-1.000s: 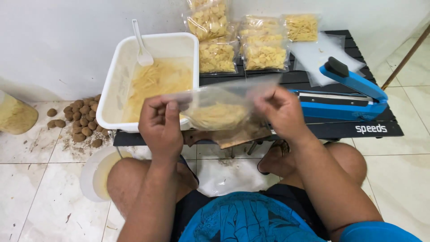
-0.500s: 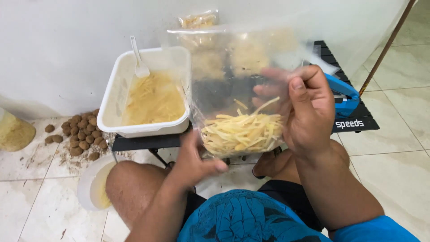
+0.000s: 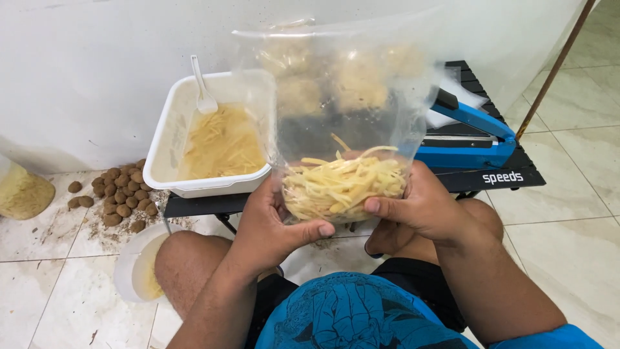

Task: The person scoops shredded food from a white tub filled with liquid using a white plastic spoon and transfers it into clear plastic bags. They hold the bag open with one hand, fill it with several spoonfuls, and place the filled bags on a black crate next to other sealed bags.

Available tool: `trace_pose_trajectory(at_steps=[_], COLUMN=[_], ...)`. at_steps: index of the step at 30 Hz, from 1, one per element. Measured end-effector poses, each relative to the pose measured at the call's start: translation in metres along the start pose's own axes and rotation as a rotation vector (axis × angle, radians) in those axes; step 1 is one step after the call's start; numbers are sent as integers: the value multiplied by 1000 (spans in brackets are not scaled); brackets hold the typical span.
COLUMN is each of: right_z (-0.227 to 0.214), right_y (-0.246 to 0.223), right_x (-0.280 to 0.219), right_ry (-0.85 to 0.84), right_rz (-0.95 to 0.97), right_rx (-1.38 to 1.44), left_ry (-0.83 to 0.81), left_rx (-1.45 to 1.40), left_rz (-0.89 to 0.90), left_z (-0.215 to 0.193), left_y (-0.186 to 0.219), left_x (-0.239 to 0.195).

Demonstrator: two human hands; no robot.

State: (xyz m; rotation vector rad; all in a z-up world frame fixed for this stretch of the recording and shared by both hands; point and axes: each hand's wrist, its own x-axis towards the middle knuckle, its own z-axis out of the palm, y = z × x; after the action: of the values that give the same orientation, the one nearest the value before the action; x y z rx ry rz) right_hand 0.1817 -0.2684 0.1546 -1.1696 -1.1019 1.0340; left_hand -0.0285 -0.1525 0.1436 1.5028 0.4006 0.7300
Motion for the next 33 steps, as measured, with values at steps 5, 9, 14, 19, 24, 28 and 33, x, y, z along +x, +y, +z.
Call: trace_pose_trajectory(at_steps=[5, 9, 14, 19, 24, 28, 33], right_z=[-14, -19, 7, -17, -81, -168, -296], right_y=[9, 13, 20, 31, -8, -34, -8], right_x=[-3, -5, 3, 21, 58, 102, 180], right_ry=[47, 68, -31, 0, 160, 279, 300], right_rz=[-103, -236, -183, -172, -131, -132, -153], right_rx=[-31, 6, 31, -17, -257, -442, -485], left_ry=[55, -27, 58, 109, -161, -230, -331], left_rx=[-26, 19, 63, 102, 327, 480, 222], left_rz=[34, 85, -82, -137, 75, 93, 221], left_z=[-10, -32, -3, 2, 14, 52, 93], left_y=[-9, -12, -15, -21, -5, 0, -72], left_x=[3, 5, -2, 24, 121, 237, 398])
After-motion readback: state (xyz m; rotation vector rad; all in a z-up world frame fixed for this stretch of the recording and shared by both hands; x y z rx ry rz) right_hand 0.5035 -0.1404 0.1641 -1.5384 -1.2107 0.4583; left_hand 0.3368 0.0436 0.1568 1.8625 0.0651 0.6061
